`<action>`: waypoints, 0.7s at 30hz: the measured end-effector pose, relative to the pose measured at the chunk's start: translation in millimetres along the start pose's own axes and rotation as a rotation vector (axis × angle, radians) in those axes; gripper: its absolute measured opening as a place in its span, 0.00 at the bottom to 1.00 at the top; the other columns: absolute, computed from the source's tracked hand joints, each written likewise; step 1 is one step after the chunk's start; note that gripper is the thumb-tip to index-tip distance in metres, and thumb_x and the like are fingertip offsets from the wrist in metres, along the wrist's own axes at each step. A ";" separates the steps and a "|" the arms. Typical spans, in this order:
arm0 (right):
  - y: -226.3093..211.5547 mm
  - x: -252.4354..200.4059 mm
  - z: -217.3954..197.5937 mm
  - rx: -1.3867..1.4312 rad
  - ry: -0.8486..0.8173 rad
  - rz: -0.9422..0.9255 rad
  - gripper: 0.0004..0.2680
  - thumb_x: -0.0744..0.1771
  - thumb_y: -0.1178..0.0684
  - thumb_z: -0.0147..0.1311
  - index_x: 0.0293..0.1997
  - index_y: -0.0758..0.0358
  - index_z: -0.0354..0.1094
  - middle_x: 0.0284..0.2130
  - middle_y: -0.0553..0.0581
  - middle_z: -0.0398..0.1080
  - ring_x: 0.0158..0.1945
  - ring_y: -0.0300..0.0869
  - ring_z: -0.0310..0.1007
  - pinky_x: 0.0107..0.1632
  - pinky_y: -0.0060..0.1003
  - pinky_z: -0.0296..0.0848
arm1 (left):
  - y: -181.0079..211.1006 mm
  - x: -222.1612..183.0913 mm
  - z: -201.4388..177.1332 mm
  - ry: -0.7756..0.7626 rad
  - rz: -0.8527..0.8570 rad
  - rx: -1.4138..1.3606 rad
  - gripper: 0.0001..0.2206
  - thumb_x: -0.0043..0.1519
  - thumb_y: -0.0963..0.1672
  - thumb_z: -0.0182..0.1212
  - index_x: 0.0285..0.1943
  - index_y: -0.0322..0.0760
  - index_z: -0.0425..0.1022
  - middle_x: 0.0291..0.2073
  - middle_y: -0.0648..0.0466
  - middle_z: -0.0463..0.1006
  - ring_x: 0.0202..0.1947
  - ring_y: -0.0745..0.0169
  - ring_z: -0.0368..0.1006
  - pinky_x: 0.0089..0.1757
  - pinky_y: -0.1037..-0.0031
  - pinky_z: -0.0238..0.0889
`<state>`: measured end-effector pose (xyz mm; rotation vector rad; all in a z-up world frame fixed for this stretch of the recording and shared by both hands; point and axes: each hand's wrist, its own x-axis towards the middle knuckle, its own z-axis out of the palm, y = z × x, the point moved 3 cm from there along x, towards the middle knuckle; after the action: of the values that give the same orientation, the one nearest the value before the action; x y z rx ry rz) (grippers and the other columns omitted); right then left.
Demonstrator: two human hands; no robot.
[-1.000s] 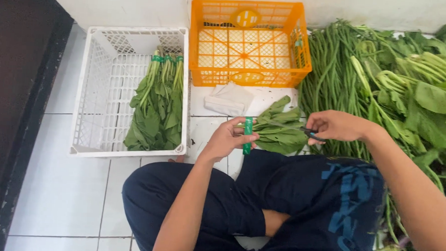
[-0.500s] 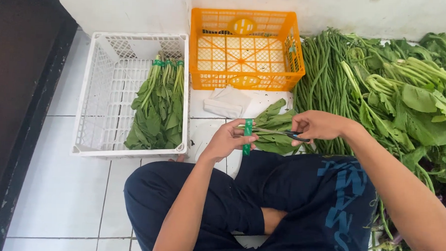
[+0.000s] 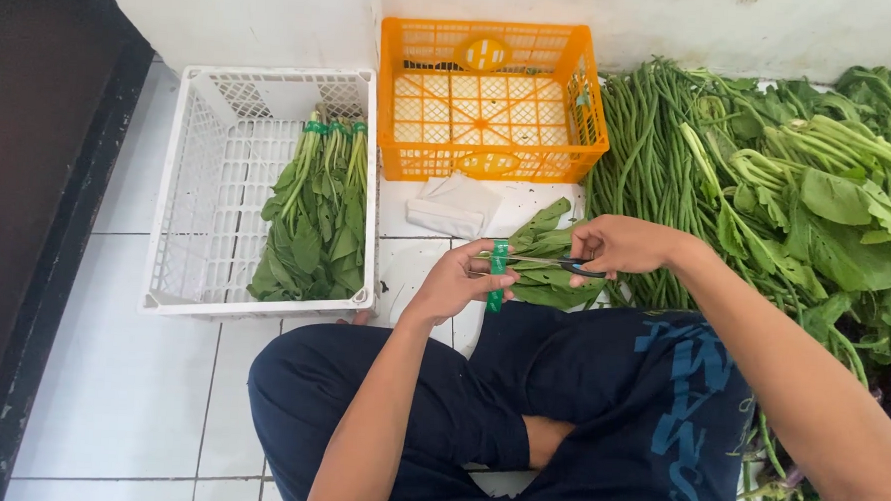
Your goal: The person is gathering loose leafy greens into bunches, wrapping the stems with green tape, and organizing the bundles into a plastic crate.
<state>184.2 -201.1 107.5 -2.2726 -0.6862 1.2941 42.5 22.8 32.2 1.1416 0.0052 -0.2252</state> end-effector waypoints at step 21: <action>40.8 48.7 -28.9 -0.208 0.461 0.022 0.10 0.61 0.55 0.68 0.40 0.66 0.72 0.34 0.65 0.79 0.35 0.56 0.78 0.42 0.50 0.75 | -7.6 5.3 -9.4 0.025 -0.064 0.038 0.26 0.57 0.36 0.71 0.66 0.34 0.69 0.42 0.36 0.82 0.35 0.51 0.82 0.37 0.65 0.82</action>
<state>239.2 -207.0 65.0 -2.6202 -0.6498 0.6850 47.3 27.3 20.8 1.1836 0.0601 -0.2693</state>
